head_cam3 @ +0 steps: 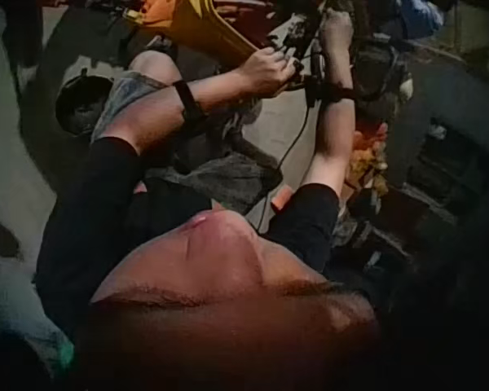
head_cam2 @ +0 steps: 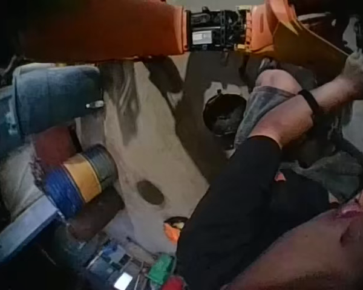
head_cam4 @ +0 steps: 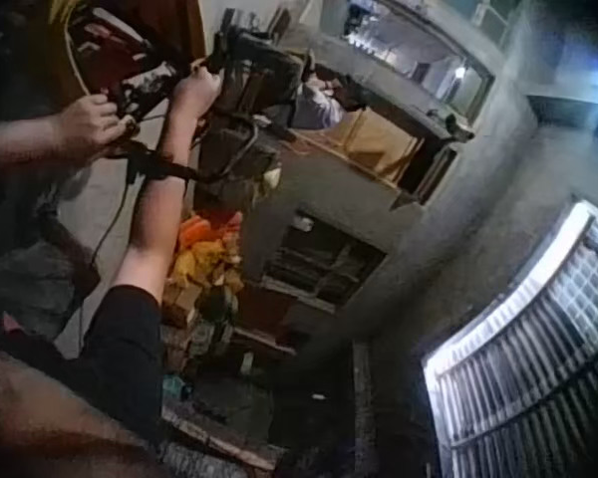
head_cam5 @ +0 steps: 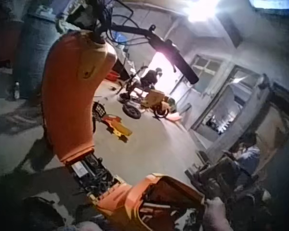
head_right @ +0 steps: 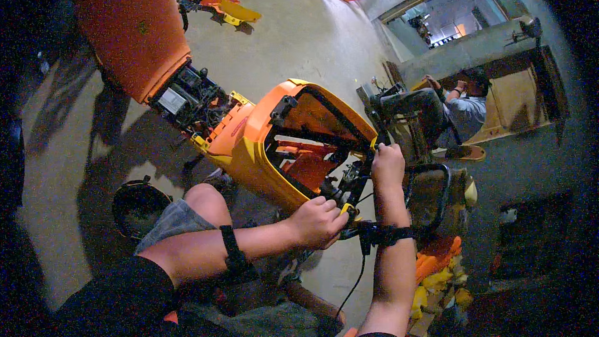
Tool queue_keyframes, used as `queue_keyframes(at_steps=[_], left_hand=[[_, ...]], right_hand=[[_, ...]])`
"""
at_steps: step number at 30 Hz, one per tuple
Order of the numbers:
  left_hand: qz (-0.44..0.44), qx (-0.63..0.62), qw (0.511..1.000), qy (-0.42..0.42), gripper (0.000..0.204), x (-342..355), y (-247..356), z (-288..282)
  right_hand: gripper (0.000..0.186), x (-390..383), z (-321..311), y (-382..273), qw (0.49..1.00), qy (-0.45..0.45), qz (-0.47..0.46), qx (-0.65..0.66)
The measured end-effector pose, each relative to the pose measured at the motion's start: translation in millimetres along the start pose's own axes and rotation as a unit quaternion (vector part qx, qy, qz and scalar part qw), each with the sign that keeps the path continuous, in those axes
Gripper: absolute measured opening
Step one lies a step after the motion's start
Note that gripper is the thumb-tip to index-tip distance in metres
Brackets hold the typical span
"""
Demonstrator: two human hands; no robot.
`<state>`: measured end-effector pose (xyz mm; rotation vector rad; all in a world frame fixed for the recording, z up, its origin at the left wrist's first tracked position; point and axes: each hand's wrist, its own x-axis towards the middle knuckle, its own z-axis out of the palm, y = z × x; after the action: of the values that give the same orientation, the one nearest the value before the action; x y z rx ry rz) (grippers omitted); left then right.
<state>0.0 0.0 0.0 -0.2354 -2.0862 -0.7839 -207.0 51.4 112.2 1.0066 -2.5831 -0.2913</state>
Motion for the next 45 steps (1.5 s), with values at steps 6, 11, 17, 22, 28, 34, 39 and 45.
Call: queue_keyframes(at_steps=[6,11,17,22,28,34,39,45], left_hand=[[-0.010,-0.004,1.000,0.001,0.030,2,5,0],[-0.034,-0.022,0.999,-0.023,0.023,2,8,-1],[-0.026,-0.040,0.998,-0.039,0.024,0,6,-3],[-0.013,0.006,1.000,-0.019,0.036,0,1,-1],[-0.057,-0.018,0.998,-0.032,0.035,10,7,-8],[-0.247,-0.191,0.949,0.050,0.037,29,-4,-25],[-0.309,-0.153,0.938,-0.039,0.053,57,-5,-39],[-0.288,-0.133,0.939,-0.136,0.057,74,-34,18]], right_hand=[[0.015,0,3,-2,0.997,0.039,-0.041,0.044],[0.017,7,3,0,0.998,0.009,-0.061,0.009],[0.024,11,11,20,0.993,-0.023,0.021,0.111],[0.027,2,7,0,0.994,0.008,0.036,0.100],[0.026,0,2,-28,0.995,-0.002,0.096,0.013],[0.035,12,-15,-45,0.983,-0.030,0.165,0.074],[0.041,28,-23,-28,0.932,-0.163,0.201,0.252],[0.043,12,-3,-20,0.909,-0.118,0.271,0.295]])
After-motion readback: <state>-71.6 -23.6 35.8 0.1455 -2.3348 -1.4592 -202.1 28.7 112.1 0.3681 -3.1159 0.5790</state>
